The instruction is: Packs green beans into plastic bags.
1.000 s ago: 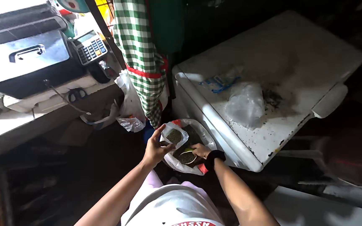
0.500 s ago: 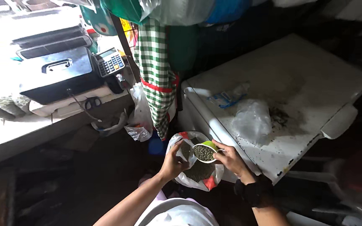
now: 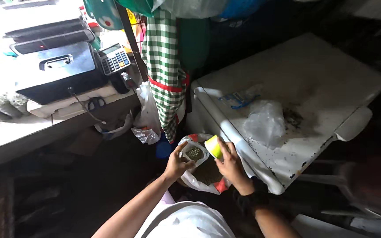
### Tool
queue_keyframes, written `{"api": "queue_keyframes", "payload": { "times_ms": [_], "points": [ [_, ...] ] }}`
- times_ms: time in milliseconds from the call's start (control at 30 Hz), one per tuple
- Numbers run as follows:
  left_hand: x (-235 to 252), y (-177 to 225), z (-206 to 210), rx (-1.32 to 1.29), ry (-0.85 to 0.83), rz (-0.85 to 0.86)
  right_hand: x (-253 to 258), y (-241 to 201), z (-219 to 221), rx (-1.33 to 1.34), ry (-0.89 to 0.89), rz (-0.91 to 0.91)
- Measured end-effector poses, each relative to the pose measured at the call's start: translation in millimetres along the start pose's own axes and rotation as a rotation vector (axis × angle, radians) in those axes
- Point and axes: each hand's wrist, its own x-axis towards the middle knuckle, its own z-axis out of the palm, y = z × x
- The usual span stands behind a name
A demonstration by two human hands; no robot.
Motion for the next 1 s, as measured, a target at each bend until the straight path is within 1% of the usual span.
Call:
{"api": "queue_keyframes", "payload": {
  "times_ms": [67, 100, 133, 167, 267, 300, 367, 433, 533, 633, 700, 733, 833, 933, 1000],
  "points": [
    [3.2, 4.7, -2.9, -0.035, 0.004, -0.011, 8.4, 16.9, 0.2, -0.053, -0.285, 0.265],
    [3.5, 8.5, -2.8, -0.049, 0.009, -0.004, 11.8, 28.7, 10.3, -0.088, -0.414, 0.355],
    [3.3, 13.8, -1.9, -0.056, 0.015, 0.004, 12.9, 41.6, 26.3, -0.125, -0.5, 0.409],
    [2.7, 19.5, -0.8, -0.061, 0.02, 0.018, 10.4, 54.9, 45.9, -0.151, -0.521, 0.419],
    [1.9, 35.6, 2.5, -0.09, 0.026, 0.077, 0.0, 87.3, 106.0, -0.104, -0.398, 0.351],
    [2.1, 41.1, 3.4, -0.099, 0.029, 0.086, -2.0, 91.2, 121.2, -0.104, -0.396, 0.335],
    [3.8, 49.1, 4.6, -0.113, 0.028, 0.104, -3.3, 87.1, 140.6, -0.126, -0.486, 0.298],
    [5.3, 51.3, 4.2, -0.115, 0.023, 0.109, -1.5, 74.9, 143.7, -0.157, -0.643, 0.294],
    [8.5, 49.3, 7.1, -0.123, 0.026, 0.087, 3.2, 61.8, 120.8, -0.197, -0.876, 0.302],
    [15.2, 43.1, 15.6, -0.107, 0.014, 0.072, 5.8, 67.9, 110.8, -0.163, -1.01, 0.279],
    [18.3, 40.1, 20.0, -0.099, 0.001, 0.053, 9.3, 78.5, 112.3, -0.088, -1.046, 0.28],
    [19.5, 39.0, 21.1, -0.095, -0.001, 0.044, 12.6, 82.9, 111.3, -0.028, -1.059, 0.318],
    [22.3, 28.2, 18.1, -0.061, -0.001, 0.027, 17.5, 98.8, 108.7, 0.186, -1.048, 0.519],
    [24.4, 8.6, 7.0, 0.002, 0.013, 0.015, 8.5, 117.6, 111.5, 0.437, -0.893, 0.64],
    [23.5, -0.3, 0.0, 0.023, 0.019, 0.02, 5.5, 115.5, 97.2, 0.603, -0.814, 0.695]
  ]
}}
